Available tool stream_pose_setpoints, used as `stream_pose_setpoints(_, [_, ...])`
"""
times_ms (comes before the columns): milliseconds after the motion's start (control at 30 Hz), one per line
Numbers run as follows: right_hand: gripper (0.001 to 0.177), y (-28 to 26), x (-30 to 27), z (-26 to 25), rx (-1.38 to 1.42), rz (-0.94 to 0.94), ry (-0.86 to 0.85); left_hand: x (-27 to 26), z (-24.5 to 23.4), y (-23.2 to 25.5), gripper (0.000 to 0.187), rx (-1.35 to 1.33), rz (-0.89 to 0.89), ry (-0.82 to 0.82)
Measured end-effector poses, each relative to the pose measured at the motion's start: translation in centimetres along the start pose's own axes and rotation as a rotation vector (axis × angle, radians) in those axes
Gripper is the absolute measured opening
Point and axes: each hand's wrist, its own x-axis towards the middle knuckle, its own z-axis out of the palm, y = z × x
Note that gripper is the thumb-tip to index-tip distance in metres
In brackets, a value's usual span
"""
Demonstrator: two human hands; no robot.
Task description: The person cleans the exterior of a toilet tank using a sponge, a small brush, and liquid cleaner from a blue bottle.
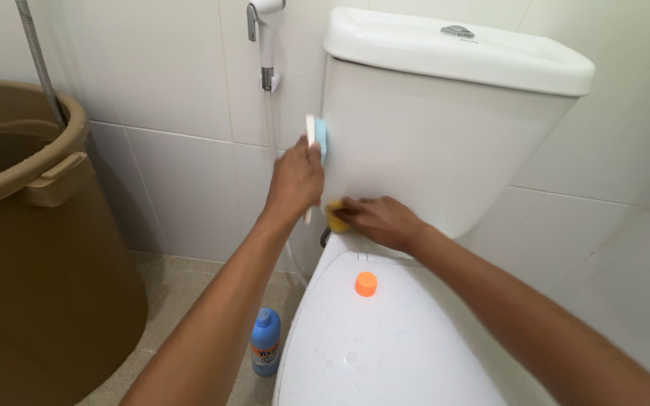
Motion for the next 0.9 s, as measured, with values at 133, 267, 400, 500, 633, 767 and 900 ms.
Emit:
stream_pose_setpoints(133, [0.05, 2.8, -5.9, -2.6, -0.094, 0.029, -0.078, -0.1, 0.2, -0.1, 0.045, -0.025, -0.012, 0.004])
stream_pose_setpoints(267, [0.048, 4.0, -4.7, -4.5, 0.071, 0.33, 0.181, -2.8, 1.5, -1.7, 0.041, 0.086, 0.012, 0.038])
stream_pose_setpoints(400, [0.05, 1.6, -2.0, -2.1, 0.176, 0.206, 0.318, -4.6, 3.4, 0.1, 0.048, 0.116, 0.246, 0.217])
stream_pose_setpoints(500, [0.046, 2.4, -6.9, -2.0, 0.122, 0.246, 0.243, -5.4, 4.9, 2.8, 0.053, 0.102, 0.384, 0.193])
stream_pose_setpoints(633, [0.037, 5.8, -14.1, -5.4, 0.135, 0.604, 0.326, -5.6, 5.9, 4.4, 0.061, 0.476, 0.566, 0.063])
stream_pose_setpoints(767, [0.034, 8.3, -11.9, -7.5, 0.23, 0.583, 0.747, -5.1, 7.6, 4.7, 0.061, 0.803, 0.648, 0.018])
stream_pose_setpoints(900, [0.039, 6.8, -11.9, -4.9, 0.256, 0.497, 0.568, -3.5, 8.7, 5.1, 0.062, 0.77, 0.835, 0.176])
